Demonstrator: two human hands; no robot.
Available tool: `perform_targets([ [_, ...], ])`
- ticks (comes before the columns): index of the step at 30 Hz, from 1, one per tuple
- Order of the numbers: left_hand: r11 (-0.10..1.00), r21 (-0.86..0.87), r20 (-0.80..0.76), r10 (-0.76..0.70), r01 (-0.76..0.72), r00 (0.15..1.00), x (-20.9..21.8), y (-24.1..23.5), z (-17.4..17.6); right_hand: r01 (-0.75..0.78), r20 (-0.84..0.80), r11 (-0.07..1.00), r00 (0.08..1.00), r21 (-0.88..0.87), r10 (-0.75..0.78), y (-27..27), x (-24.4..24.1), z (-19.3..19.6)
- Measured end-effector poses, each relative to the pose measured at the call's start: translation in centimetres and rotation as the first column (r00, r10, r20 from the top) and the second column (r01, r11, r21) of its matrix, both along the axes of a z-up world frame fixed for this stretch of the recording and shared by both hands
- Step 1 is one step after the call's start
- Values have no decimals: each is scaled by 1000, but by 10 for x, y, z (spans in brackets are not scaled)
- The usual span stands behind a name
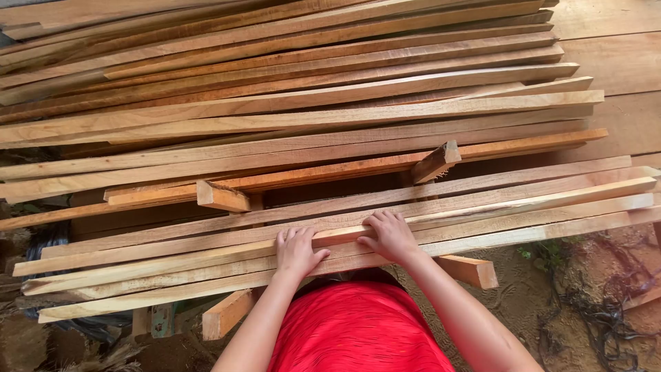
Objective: The person stacks long, thin wooden planks on a wooden workbench. They align the planks by hand, occasionally picking up smaller pieces to place on top of the stack. The person continues to organize the wood into a neat pile throughout the video.
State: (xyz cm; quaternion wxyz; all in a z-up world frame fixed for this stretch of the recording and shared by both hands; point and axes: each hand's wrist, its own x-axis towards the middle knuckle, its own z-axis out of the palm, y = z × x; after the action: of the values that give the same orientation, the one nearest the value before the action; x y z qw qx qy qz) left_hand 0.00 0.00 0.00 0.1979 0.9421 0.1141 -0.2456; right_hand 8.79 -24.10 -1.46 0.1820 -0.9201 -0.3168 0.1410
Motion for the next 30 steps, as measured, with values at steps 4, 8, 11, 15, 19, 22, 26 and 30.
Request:
perform_targets([
  [4,999,0,-16,-46,46,999,1,2,-1,-3,-74,999,997,-54,-1,-1,-3,-1],
  [8,996,58,54,-77,74,996,-1,2,-7,-22,132,997,991,78,12,-6,-5,-21],
  [11,995,73,135,-84,75,987,-4,4,-15,23,122,993,992,119,-37,-2,-3,-24],
  [15,998,7,198,-57,56,979,-17,7,-36,67,12,980,997,187,-70,2,-6,-23],
  [19,998,37,237,-50,42,970,-25,3,-33,-34,132,973,991,227,4,5,-7,-20],
  [22,999,49,236,-34,23,971,-34,3,-41,-3,110,961,994,277,-29,8,-9,-17],
  [26,998,29,240,-56,50,969,-34,-1,-37,15,29,970,999,242,-23,13,-7,-11],
  [30,996,53,217,-88,79,972,-40,-4,-28,80,-122,994,990,73,-71,18,-6,-15],
])
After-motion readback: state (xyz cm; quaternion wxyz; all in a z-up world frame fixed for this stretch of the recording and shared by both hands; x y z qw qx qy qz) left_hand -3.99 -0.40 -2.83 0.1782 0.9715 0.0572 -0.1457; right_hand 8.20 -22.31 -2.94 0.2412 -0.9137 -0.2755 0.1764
